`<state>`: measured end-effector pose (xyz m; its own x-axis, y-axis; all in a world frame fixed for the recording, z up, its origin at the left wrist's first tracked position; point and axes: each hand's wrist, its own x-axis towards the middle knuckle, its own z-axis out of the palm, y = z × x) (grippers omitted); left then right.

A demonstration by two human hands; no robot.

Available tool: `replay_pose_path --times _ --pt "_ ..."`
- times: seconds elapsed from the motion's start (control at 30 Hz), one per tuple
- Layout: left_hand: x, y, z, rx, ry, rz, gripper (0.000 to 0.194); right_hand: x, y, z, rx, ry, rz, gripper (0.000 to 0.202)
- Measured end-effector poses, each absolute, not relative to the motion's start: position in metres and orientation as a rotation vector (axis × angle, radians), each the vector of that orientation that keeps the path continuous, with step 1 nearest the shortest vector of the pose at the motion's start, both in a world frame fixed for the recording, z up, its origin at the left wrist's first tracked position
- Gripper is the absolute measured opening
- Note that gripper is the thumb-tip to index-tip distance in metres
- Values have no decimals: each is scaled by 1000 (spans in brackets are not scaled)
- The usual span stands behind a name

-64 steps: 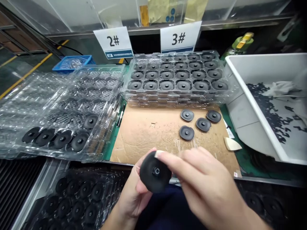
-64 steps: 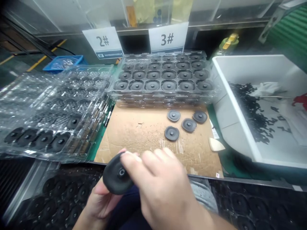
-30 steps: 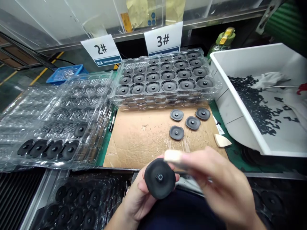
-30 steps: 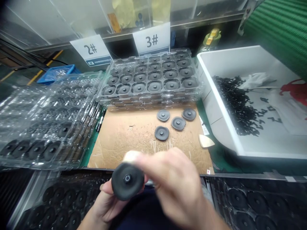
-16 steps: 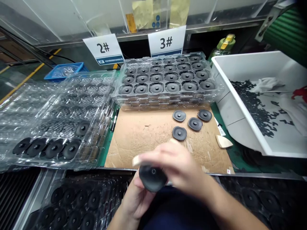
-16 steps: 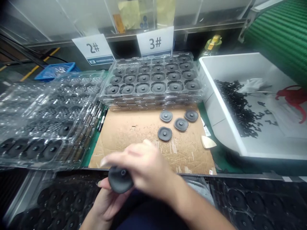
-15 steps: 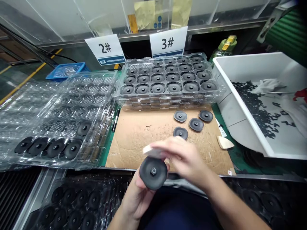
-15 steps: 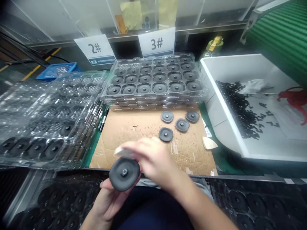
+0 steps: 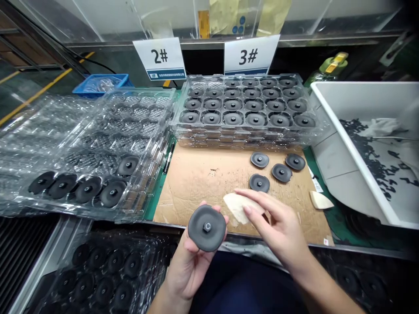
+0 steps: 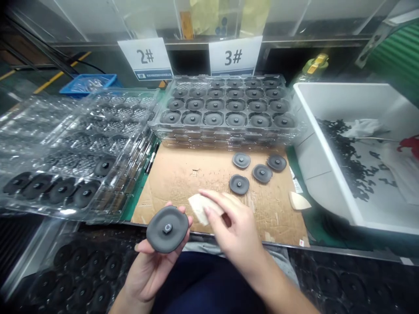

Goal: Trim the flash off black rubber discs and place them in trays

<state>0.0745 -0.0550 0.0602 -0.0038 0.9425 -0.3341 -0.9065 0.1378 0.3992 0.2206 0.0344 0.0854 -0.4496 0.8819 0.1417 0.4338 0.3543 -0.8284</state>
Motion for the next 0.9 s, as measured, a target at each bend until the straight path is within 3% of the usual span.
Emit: replay_pose_path --times 0.17,0.27,0.43,0.53,0.67,0.8,0.9 --pt "65 -48 63 102 707 1430 46 191 17 128 -629 -2206 935 33" --pt "62 -41 65 128 757 1500 45 184 20 130 -637 -2359 1063 29" --pt "70 -39 71 182 672 1467 40 174 26 129 -714 -2234 798 29" --pt "65 -43 71 168 651 1470 43 186 23 128 -552 -2324 968 31" --pt "57 -44 67 120 617 1486 51 221 27 120 -788 -2280 1235 28" --pt "63 -42 69 135 517 1509 47 229 42 91 -1132 -1854 1182 24" --pt "68 -43 73 148 502 1496 54 213 49 57 -1119 -1889 1213 26"
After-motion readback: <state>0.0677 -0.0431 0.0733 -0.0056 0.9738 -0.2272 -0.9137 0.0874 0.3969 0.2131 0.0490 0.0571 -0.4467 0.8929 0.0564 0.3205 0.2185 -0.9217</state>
